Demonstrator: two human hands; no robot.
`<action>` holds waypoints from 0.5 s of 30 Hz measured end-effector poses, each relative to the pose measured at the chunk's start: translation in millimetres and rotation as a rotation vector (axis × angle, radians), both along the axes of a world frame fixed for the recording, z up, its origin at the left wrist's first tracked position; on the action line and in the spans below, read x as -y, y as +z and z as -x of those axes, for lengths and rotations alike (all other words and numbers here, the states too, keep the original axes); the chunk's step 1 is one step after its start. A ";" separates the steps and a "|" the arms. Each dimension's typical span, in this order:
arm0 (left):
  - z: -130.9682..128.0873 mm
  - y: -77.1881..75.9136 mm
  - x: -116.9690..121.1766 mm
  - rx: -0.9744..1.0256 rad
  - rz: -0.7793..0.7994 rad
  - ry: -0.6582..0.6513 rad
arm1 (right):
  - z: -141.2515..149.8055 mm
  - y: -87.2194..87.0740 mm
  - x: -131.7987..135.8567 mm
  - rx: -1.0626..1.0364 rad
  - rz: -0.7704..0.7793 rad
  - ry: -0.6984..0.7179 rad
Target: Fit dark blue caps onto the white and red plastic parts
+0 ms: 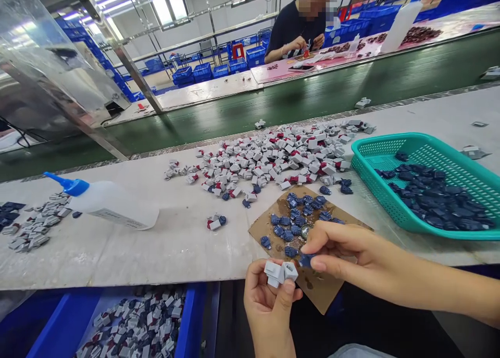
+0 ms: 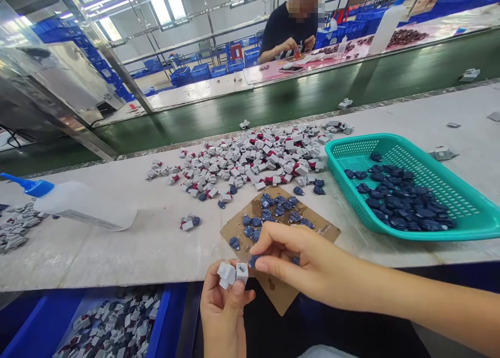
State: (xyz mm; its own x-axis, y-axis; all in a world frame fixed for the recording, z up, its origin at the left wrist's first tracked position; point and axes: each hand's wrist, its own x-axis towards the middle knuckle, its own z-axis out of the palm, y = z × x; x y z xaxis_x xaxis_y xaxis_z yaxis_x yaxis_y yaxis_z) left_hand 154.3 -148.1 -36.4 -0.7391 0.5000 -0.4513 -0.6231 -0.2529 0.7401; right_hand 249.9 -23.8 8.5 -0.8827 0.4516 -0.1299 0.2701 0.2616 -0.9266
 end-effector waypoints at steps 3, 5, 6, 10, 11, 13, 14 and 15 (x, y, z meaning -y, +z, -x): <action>-5.1 3.9 -1.7 -0.012 -0.026 -0.002 | 0.2 -1.6 3.2 0.038 0.040 0.048; -7.5 5.3 -1.3 -0.004 -0.022 -0.005 | -0.6 -2.5 2.8 0.055 0.055 0.072; -8.3 5.6 -1.0 0.002 -0.017 -0.009 | -0.9 -2.3 2.4 0.056 0.053 0.085; -9.2 4.5 0.6 -0.030 0.014 -0.036 | -0.6 4.3 0.1 0.065 -0.032 0.147; -8.9 4.0 1.0 -0.052 0.030 -0.048 | 0.0 6.9 -0.9 0.075 -0.047 0.167; -8.2 3.2 1.7 -0.106 0.056 -0.065 | 1.5 11.4 -3.3 0.100 -0.039 0.204; -7.9 2.9 2.0 -0.135 0.063 -0.069 | 2.1 12.8 -4.5 0.111 -0.025 0.218; -7.7 2.6 2.3 -0.162 0.068 -0.073 | 2.5 13.1 -5.5 0.120 -0.011 0.227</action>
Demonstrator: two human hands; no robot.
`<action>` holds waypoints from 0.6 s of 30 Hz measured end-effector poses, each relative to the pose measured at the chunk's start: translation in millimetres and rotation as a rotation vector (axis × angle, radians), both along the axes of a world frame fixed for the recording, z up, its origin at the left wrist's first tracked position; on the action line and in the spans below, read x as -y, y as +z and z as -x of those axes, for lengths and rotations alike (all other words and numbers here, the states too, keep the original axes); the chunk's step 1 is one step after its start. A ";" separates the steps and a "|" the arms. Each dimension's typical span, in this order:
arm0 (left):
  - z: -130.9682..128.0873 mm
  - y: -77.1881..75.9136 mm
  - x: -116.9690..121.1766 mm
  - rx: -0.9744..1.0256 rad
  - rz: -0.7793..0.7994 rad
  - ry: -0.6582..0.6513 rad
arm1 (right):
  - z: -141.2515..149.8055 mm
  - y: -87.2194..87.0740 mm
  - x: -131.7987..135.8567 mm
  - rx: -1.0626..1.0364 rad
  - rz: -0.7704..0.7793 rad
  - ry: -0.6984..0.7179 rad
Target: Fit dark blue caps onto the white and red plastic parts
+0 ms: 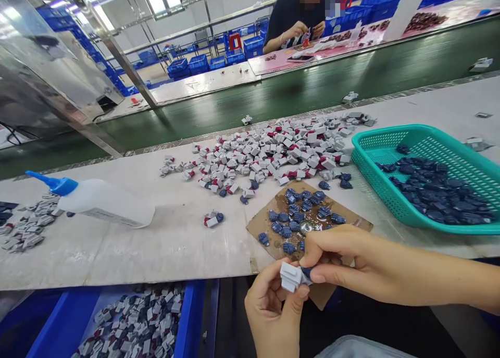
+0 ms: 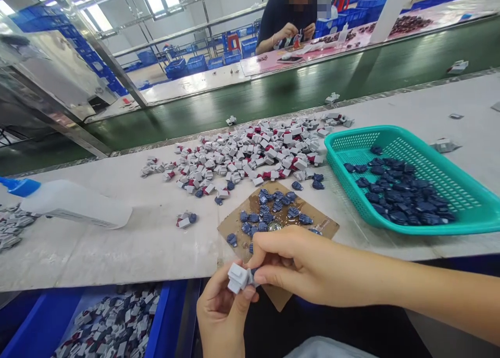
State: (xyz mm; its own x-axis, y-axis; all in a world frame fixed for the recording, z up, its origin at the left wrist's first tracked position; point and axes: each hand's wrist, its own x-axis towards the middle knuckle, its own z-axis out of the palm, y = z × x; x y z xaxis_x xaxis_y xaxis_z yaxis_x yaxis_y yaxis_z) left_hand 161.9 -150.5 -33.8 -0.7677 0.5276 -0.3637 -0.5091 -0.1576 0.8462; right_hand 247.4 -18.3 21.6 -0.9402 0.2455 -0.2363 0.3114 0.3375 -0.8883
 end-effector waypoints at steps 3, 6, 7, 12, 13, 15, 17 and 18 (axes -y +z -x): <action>-0.1 -1.6 0.7 -0.080 0.005 -0.026 | -0.4 -5.9 -1.5 0.004 0.063 0.012; -0.2 -5.7 1.6 -0.138 0.014 -0.069 | -2.5 -18.0 -1.2 -0.002 0.181 0.005; 0.5 -7.5 2.1 -0.143 0.023 -0.089 | -2.9 -21.6 -1.0 -0.001 0.213 -0.003; 13.4 -10.7 5.0 -0.294 0.088 -0.210 | 1.9 -25.7 -1.3 0.011 0.404 -0.030; 16.8 -9.5 4.6 -0.372 0.077 -0.233 | 4.0 -24.6 -1.3 0.005 0.454 -0.028; 21.8 -6.5 1.7 -0.510 0.039 -0.269 | 8.0 -23.1 -0.7 -0.017 0.514 -0.032; 23.0 -5.3 -3.5 -0.545 0.033 -0.262 | 10.8 -23.9 1.1 -0.027 0.552 -0.049; 22.3 -6.0 -6.5 -0.535 0.052 -0.234 | 11.4 -25.3 2.3 -0.021 0.578 -0.062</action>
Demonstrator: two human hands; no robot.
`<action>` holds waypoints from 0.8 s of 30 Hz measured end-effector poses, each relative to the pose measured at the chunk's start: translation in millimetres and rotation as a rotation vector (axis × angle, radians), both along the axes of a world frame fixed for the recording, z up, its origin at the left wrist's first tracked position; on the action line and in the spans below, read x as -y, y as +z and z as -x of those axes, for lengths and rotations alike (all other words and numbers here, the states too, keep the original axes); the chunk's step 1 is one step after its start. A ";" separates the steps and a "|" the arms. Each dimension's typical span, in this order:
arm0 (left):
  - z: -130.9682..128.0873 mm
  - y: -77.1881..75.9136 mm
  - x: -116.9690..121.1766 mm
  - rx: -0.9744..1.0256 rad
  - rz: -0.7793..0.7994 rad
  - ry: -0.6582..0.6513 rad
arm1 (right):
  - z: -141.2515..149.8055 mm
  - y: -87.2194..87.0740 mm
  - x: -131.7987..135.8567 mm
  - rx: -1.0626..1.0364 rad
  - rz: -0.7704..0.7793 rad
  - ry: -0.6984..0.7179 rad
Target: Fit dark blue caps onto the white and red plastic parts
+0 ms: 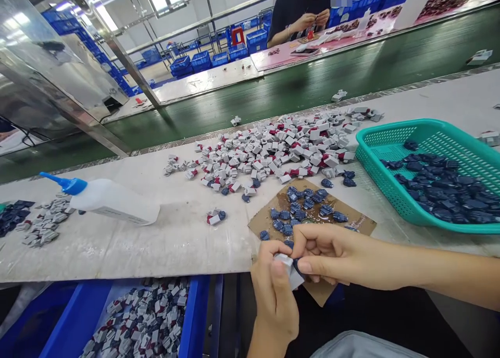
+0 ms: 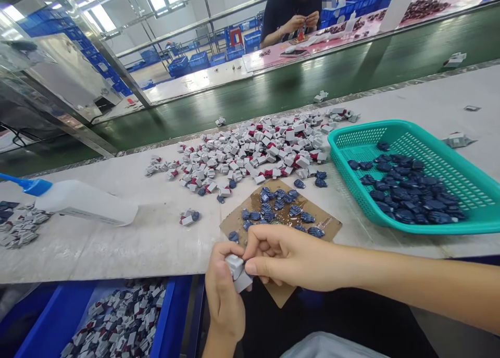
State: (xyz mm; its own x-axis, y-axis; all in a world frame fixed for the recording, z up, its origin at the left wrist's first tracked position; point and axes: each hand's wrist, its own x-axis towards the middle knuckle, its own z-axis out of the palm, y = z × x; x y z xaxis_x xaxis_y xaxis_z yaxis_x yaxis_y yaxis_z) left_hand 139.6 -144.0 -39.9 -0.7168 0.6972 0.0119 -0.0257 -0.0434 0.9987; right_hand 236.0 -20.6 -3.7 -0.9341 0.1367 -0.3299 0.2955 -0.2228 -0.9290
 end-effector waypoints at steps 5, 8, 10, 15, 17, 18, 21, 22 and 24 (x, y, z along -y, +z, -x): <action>-5.8 -11.2 -7.8 0.138 -0.032 0.089 | 0.6 -4.1 2.7 -0.005 0.038 -0.071; -7.1 -13.1 -6.5 0.054 -0.061 0.057 | 8.6 2.6 2.9 -0.086 -0.168 -0.399; -8.2 -11.5 -6.3 -0.087 -0.058 0.025 | 18.9 8.1 6.3 -0.106 -0.155 -0.570; -13.2 -9.9 -12.9 -0.372 -0.157 -0.058 | 42.3 15.0 23.8 0.044 0.274 -0.449; -15.1 -11.6 -15.5 -0.441 -0.204 -0.009 | 44.7 15.7 28.9 0.047 0.251 -0.400; -15.8 -12.7 -16.1 -0.467 -0.227 0.005 | 44.4 15.7 30.5 0.029 0.204 -0.385; -17.1 -15.6 -13.7 -0.523 -0.263 0.005 | 41.7 13.5 33.9 -0.048 0.109 -0.374; -17.4 -16.4 -12.1 -0.532 -0.263 0.005 | 41.2 11.8 35.0 -0.066 0.107 -0.373; -16.8 -17.5 -9.7 -0.555 -0.250 -0.024 | 41.8 7.2 36.8 -0.090 0.106 -0.388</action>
State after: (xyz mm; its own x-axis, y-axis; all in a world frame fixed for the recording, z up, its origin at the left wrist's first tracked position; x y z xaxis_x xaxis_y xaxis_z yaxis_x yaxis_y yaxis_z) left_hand 156.4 -134.3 -57.4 -0.5409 0.6410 0.5446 0.4916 -0.2844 0.8231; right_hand 194.2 -57.4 3.5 -0.8458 0.4541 -0.2800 0.0891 -0.3973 -0.9134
